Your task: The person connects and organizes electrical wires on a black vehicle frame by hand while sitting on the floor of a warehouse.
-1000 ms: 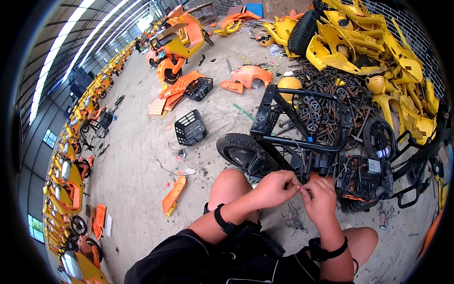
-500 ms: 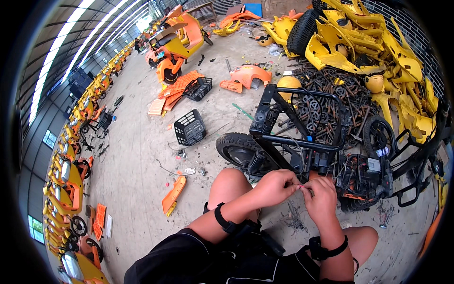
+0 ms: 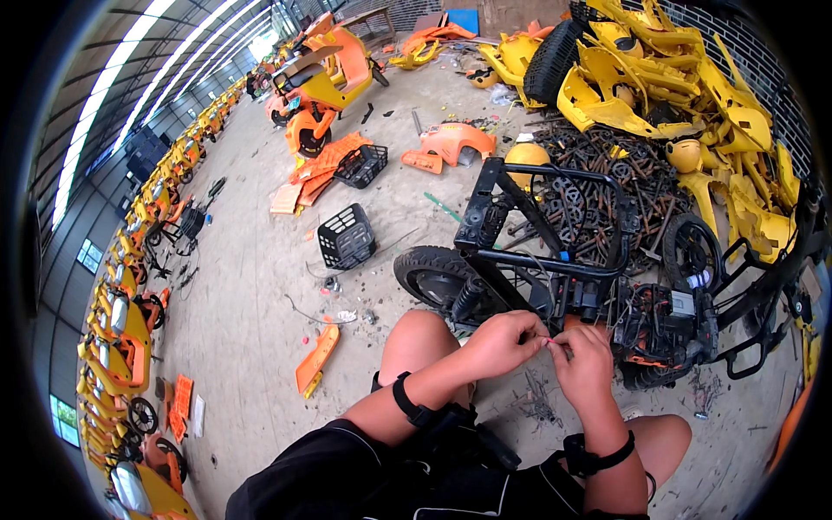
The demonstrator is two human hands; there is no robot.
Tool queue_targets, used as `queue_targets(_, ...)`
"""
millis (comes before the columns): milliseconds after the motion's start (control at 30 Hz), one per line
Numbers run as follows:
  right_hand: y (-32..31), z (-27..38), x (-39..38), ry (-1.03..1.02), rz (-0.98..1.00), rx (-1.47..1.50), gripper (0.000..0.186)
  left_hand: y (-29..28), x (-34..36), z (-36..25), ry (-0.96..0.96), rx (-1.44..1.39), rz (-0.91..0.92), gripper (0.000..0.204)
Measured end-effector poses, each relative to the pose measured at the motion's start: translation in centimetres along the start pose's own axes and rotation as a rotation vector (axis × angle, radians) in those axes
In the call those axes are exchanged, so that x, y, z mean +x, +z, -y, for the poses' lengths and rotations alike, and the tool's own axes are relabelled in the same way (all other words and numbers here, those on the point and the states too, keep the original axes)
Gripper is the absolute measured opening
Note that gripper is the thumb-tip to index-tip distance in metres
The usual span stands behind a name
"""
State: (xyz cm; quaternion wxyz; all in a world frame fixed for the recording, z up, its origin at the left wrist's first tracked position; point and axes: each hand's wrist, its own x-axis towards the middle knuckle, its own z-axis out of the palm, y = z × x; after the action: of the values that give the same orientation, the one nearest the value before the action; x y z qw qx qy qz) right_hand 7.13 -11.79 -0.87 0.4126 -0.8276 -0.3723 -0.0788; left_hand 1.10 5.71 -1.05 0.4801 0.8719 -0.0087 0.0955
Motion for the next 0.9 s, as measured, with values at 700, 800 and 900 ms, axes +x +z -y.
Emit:
queue_targets(700, 0.4, -0.2, -0.4, -0.006, 0.027, 0.029, 0.014, 0.2, 0.0, 0.8, 0.092, 0.079, 0.071, 0.016)
queue_targets(800, 0.3, -0.2, -0.4, 0.004, 0.062, 0.029, 0.015, -0.2, 0.0, 0.4, 0.058, 0.08, 0.056, 0.016)
queue_targets(900, 0.4, 0.6, -0.4, 0.024, 0.051, 0.076, 0.019, -0.9, -0.2, -0.2, 0.004, 0.107, 0.033, 0.017)
